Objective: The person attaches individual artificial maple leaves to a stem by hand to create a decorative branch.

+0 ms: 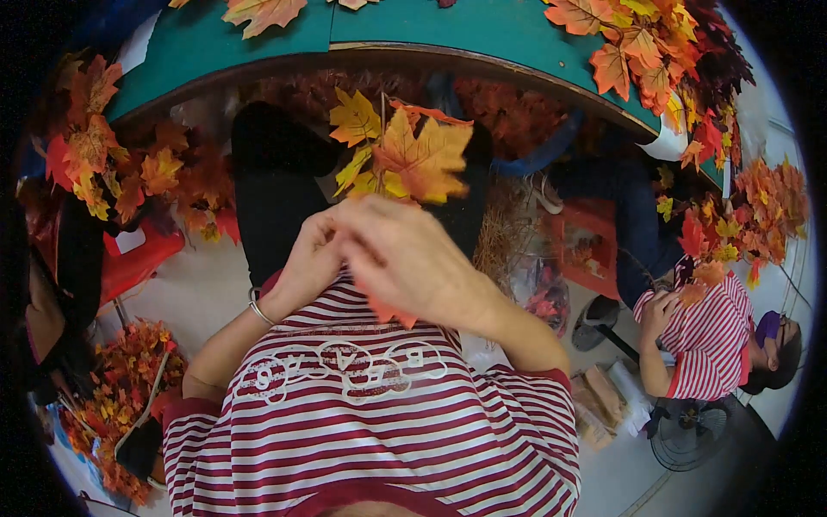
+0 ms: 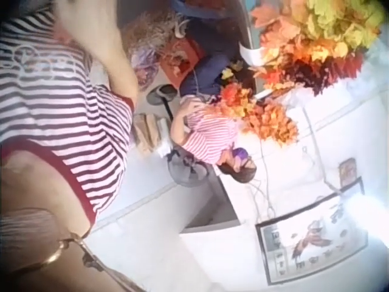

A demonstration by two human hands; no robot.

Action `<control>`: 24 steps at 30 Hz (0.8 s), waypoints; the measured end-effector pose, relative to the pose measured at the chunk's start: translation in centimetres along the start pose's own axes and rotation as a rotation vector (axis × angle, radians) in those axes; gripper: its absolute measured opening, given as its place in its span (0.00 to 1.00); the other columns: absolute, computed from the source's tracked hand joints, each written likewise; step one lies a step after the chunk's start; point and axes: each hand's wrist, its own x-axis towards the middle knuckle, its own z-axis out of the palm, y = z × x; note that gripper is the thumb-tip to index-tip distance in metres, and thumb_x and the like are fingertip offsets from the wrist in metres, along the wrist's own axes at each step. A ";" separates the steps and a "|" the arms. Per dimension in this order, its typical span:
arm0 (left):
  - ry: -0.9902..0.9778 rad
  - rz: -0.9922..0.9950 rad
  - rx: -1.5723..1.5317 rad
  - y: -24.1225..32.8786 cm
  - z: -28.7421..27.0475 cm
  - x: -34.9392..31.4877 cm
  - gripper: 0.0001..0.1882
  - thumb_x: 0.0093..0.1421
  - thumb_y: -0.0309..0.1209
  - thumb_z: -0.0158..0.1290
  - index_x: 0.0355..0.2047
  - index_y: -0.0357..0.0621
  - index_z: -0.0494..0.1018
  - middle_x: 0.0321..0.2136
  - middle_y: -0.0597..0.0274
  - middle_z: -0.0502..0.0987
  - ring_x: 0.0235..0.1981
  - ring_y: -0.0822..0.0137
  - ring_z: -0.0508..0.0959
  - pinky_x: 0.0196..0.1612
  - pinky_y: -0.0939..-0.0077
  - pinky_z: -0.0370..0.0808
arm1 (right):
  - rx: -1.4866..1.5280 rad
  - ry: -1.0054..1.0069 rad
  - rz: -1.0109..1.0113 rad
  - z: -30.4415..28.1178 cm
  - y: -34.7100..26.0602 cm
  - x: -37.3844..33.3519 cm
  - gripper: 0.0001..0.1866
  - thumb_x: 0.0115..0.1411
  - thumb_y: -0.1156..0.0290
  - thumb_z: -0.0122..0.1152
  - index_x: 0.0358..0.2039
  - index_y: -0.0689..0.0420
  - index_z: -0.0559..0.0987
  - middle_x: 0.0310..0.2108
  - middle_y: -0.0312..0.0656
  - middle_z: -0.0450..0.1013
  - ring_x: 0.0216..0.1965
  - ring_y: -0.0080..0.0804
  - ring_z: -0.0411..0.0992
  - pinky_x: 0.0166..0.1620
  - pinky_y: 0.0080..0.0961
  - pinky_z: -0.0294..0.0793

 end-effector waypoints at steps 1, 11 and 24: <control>0.060 -0.025 -0.054 0.5 0.6 0.0 0.12 0.71 0.24 0.47 0.51 0.33 0.74 0.44 0.66 0.79 0.45 0.79 0.75 0.51 0.82 0.73 | -0.058 0.045 0.036 -0.5 1.0 -0.3 0.05 0.58 0.77 0.57 0.35 0.63 0.72 0.29 0.52 0.72 0.33 0.55 0.74 0.36 0.42 0.74; 0.108 -0.021 0.021 1.6 -0.1 -0.2 0.15 0.67 0.16 0.48 0.53 0.30 0.71 0.42 0.61 0.80 0.44 0.75 0.79 0.48 0.81 0.78 | 0.080 0.184 0.128 -0.5 5.1 0.4 0.07 0.58 0.77 0.63 0.33 0.65 0.74 0.26 0.43 0.72 0.27 0.30 0.71 0.32 0.27 0.70; 0.047 -0.130 -0.208 4.2 -0.3 0.2 0.09 0.70 0.29 0.54 0.46 0.36 0.73 0.40 0.65 0.78 0.41 0.73 0.81 0.45 0.81 0.78 | -0.472 0.247 -0.214 -1.9 6.9 1.8 0.08 0.55 0.82 0.66 0.33 0.62 0.75 0.45 0.47 0.71 0.31 0.41 0.76 0.34 0.33 0.76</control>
